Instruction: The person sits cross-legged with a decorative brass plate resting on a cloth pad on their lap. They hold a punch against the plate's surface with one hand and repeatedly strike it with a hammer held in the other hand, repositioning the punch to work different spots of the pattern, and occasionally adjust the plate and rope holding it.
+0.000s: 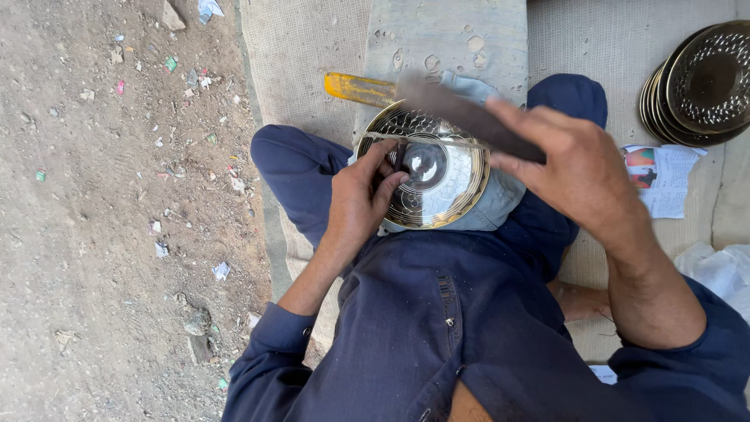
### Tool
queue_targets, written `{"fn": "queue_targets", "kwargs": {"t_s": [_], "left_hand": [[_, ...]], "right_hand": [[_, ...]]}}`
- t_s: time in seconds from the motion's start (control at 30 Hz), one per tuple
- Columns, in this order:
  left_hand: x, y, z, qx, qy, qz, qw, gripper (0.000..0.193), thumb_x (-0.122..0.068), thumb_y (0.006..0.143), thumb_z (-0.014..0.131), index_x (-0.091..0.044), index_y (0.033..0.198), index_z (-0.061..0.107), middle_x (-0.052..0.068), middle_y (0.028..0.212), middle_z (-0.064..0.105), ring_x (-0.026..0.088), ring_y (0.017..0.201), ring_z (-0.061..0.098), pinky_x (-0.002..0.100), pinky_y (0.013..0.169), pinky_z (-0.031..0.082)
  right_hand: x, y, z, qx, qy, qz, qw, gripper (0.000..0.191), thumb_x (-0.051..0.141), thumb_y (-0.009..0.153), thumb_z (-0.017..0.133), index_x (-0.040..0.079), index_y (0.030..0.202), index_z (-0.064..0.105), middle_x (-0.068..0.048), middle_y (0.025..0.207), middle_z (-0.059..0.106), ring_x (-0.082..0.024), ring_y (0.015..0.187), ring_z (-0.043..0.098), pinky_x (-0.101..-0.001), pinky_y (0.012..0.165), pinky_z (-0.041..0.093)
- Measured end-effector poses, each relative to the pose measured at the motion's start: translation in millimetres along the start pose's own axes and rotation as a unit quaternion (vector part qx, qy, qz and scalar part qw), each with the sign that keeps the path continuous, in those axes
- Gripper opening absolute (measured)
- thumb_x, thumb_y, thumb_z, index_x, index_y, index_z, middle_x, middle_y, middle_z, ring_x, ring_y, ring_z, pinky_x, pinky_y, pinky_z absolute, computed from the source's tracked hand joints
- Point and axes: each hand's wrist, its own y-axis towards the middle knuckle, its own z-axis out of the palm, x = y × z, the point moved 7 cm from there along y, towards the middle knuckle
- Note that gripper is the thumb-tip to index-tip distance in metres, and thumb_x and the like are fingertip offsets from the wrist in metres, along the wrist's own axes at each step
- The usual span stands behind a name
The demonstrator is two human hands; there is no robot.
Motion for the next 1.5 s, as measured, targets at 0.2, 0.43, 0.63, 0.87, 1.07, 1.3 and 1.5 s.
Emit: {"fn": "queue_targets", "kwargs": {"t_s": [0.2, 0.43, 0.63, 0.87, 1.07, 1.3, 1.5], "left_hand": [[3.9, 8.5, 2.3, 0.031, -0.015, -0.020, 0.999, 0.049, -0.006, 0.084, 0.082, -0.008, 0.131, 0.066, 0.006, 0.068, 0.063, 0.014, 0.058, 0.059, 0.029, 0.057, 0.050], [-1.1, 14.7, 4.2, 0.088, -0.027, 0.006, 0.996, 0.049, -0.006, 0.083, 0.082, -0.005, 0.130, 0.066, 0.008, 0.069, 0.064, 0.012, 0.056, 0.057, 0.030, 0.056, 0.048], [-6.3, 18.1, 7.1, 0.141, -0.025, 0.037, 0.989, 0.045, -0.006, 0.083, 0.082, -0.005, 0.125, 0.067, 0.007, 0.067, 0.062, 0.013, 0.057, 0.057, 0.030, 0.056, 0.047], [-10.4, 26.4, 14.7, 0.251, -0.059, 0.097, 0.961, 0.040, -0.008, 0.089, 0.080, -0.007, 0.125, 0.062, 0.005, 0.079, 0.065, 0.013, 0.064, 0.065, 0.031, 0.059, 0.050], [-27.7, 33.1, 30.3, 0.355, -0.051, 0.213, 0.909, 0.046, -0.010, 0.088, 0.074, -0.008, 0.132, 0.063, 0.008, 0.096, 0.074, 0.021, 0.082, 0.074, 0.037, 0.074, 0.056], [-35.3, 37.4, 43.8, 0.406, -0.026, 0.232, 0.883, 0.046, -0.014, 0.084, 0.076, -0.009, 0.129, 0.068, 0.010, 0.101, 0.078, 0.024, 0.089, 0.076, 0.039, 0.079, 0.057], [-36.2, 35.8, 46.4, 0.421, -0.023, 0.206, 0.883, 0.045, -0.012, 0.082, 0.077, -0.009, 0.126, 0.070, 0.011, 0.101, 0.078, 0.023, 0.084, 0.077, 0.038, 0.076, 0.058]], "right_hand": [[-2.9, -2.6, -0.9, 0.002, -0.004, 0.004, 1.000, 0.061, 0.026, 0.089, 0.079, 0.020, 0.146, 0.059, -0.010, 0.105, 0.071, -0.026, 0.089, 0.071, -0.0395, 0.074, 0.055], [-27.3, -19.8, 13.0, 0.092, -0.065, 0.121, 0.986, 0.065, 0.029, 0.082, 0.088, 0.025, 0.143, 0.066, -0.010, 0.096, 0.076, -0.027, 0.080, 0.072, -0.0406, 0.071, 0.054], [-23.8, -37.9, 1.9, -0.018, 0.030, 0.024, 0.999, 0.063, 0.015, 0.084, 0.086, 0.012, 0.143, 0.065, -0.014, 0.119, 0.074, -0.024, 0.102, 0.073, -0.0333, 0.087, 0.056], [-59.4, -94.4, 27.8, -0.140, 0.171, 0.167, 0.961, 0.067, 0.008, 0.091, 0.081, 0.008, 0.153, 0.057, -0.013, 0.124, 0.073, -0.024, 0.103, 0.070, -0.0327, 0.091, 0.057], [-60.9, -142.0, 63.1, -0.158, -0.044, 0.164, 0.973, 0.069, 0.005, 0.085, 0.088, 0.004, 0.148, 0.060, -0.017, 0.102, 0.070, -0.027, 0.092, 0.070, -0.0373, 0.081, 0.055], [-65.1, -178.2, 92.7, -0.182, 0.028, 0.157, 0.970, 0.073, 0.002, 0.082, 0.087, 0.000, 0.148, 0.057, -0.017, 0.105, 0.069, -0.023, 0.094, 0.069, -0.0342, 0.084, 0.056], [-71.2, -184.2, 87.8, -0.221, 0.108, 0.181, 0.952, 0.068, -0.001, 0.087, 0.082, 0.001, 0.149, 0.056, -0.014, 0.110, 0.072, -0.018, 0.099, 0.070, -0.0291, 0.088, 0.057]]}}
